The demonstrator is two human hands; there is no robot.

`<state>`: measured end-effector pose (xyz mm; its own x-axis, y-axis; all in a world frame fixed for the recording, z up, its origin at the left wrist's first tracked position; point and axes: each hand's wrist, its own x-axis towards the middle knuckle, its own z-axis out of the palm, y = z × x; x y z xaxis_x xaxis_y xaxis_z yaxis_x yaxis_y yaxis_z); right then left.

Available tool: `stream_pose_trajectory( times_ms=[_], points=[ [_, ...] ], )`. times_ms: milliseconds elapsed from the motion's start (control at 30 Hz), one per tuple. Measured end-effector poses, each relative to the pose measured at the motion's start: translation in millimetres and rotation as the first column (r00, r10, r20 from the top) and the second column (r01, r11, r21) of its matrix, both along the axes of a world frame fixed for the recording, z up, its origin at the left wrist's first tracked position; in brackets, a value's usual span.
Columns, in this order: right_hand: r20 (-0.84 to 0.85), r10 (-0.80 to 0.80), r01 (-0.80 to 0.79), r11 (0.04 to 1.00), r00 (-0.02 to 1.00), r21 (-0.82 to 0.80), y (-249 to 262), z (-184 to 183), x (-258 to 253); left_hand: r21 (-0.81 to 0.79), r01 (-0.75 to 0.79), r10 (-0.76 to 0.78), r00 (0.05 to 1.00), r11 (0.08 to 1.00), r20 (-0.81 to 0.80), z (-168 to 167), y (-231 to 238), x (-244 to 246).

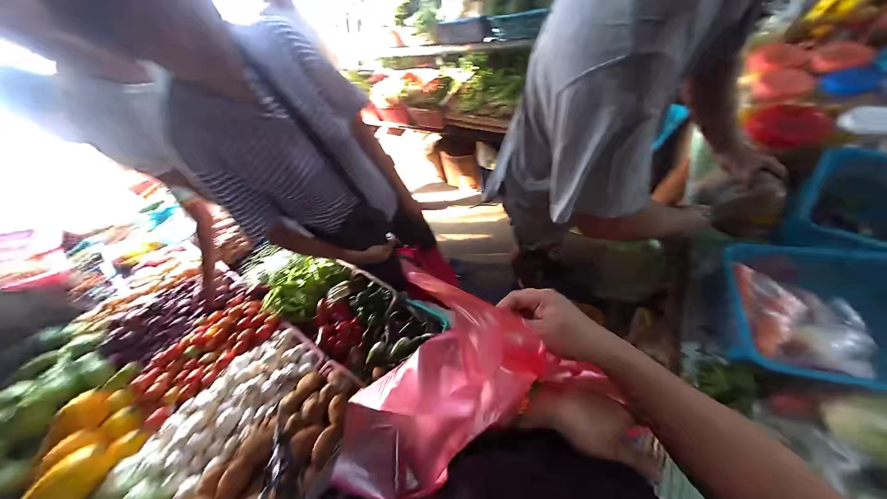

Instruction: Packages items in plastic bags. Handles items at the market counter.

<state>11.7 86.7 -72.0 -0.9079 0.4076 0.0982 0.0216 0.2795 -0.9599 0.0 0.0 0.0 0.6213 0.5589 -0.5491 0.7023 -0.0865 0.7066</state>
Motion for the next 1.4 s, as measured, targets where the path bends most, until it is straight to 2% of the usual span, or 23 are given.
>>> stream_pose_trajectory(
  times_ms=[33,67,133,167,200,233,267,300,367,400,467,533,600,700,733,800,900,1000,1100,1167,1233,1300,1400],
  points=[
    [-0.009,-0.182,0.182,0.978,0.983,0.103,10,-8,9,0.279,-0.024,-0.076,0.936,0.96,0.343,-25,-19,-25],
    [-0.043,-0.333,0.336,0.928,0.942,0.159,20,-16,19,0.387,-0.1,-0.149,0.813,0.917,0.562,-28,-30,-44],
    [-0.108,-0.543,0.552,0.806,0.833,0.214,28,-28,45,0.425,-0.391,-0.178,0.529,0.816,0.83,-7,-45,-92],
    [-0.155,-0.614,0.633,0.737,0.774,0.237,27,-32,58,0.437,-0.622,-0.133,0.473,0.65,0.871,0,-43,-119],
    [-0.207,-0.664,0.695,0.672,0.718,0.257,24,-32,70,0.46,-0.799,-0.039,0.485,0.387,0.874,-2,-29,-145],
    [-0.259,-0.696,0.742,0.611,0.669,0.275,20,-33,81,0.518,-0.837,0.085,0.537,0.176,0.839,-11,-8,-170],
    [-0.302,-0.718,0.778,0.555,0.627,0.294,15,-34,90,0.574,-0.812,0.248,0.58,0.103,0.776,-23,16,-189],
    [-0.342,-0.728,0.802,0.498,0.594,0.331,12,-35,99,0.574,-0.8,0.411,0.588,0.171,0.697,-35,40,-200],
    [-0.407,-0.718,0.811,0.392,0.565,0.435,8,-39,115,0.343,-0.802,0.57,0.591,0.489,0.571,-62,90,-211],
    [-0.439,-0.697,0.805,0.358,0.568,0.473,7,-43,120,0.21,-0.756,0.565,0.615,0.62,0.55,-75,114,-214],
    [-0.489,-0.649,0.795,0.332,0.583,0.507,5,-55,129,0.057,-0.632,0.486,0.647,0.773,0.588,-91,144,-213],
    [-0.474,-0.668,0.801,0.338,0.573,0.494,-9,-67,148,0.127,-0.524,0.346,0.705,0.842,0.619,-93,151,-190],
    [-0.32,-0.741,0.794,0.464,0.591,0.392,-30,-68,166,0.333,-0.484,0.222,0.777,0.809,0.589,-85,143,-164],
    [-0.082,-0.69,0.689,0.724,0.719,-0.045,-54,-50,172,0.449,-0.416,0.05,0.775,0.791,0.63,-87,133,-134],
    [-0.037,-0.658,0.651,0.75,0.752,-0.121,-59,-46,168,0.421,-0.36,0.006,0.765,0.832,0.644,-98,134,-123],
    [0.137,-0.611,0.624,0.776,0.779,-0.091,-67,-63,157,0.207,-0.204,0.037,0.791,0.957,0.611,-148,136,-108],
    [0.408,-0.448,0.555,0.808,0.795,-0.195,-85,-166,147,-0.207,-0.175,0.213,0.961,0.963,0.178,-242,81,-100],
    [0.44,-0.399,0.558,0.761,0.805,-0.331,-84,-215,153,-0.17,-0.172,0.179,0.983,0.97,0.028,-296,71,-104],
    [0.494,-0.293,0.478,0.825,0.818,-0.302,-78,-216,158,-0.275,-0.187,0.214,0.974,0.943,0.07,-272,68,-145],
    [0.532,-0.285,0.49,0.82,0.797,-0.295,-57,-208,164,-0.285,-0.026,0.019,0.999,0.958,-0.026,-256,76,-163],
    [0.501,-0.339,0.56,0.726,0.796,-0.399,-48,-192,170,-0.249,0.097,-0.158,0.958,0.964,-0.239,-244,77,-168],
    [0.473,-0.409,0.609,0.669,0.78,-0.426,-39,-180,178,-0.086,0.005,-0.033,0.945,0.996,-0.325,-222,85,-172],
    [0.472,-0.399,0.601,0.672,0.786,-0.434,-35,-168,177,0.117,-0.377,0.39,0.911,0.919,-0.13,-171,95,-176]
  ],
)
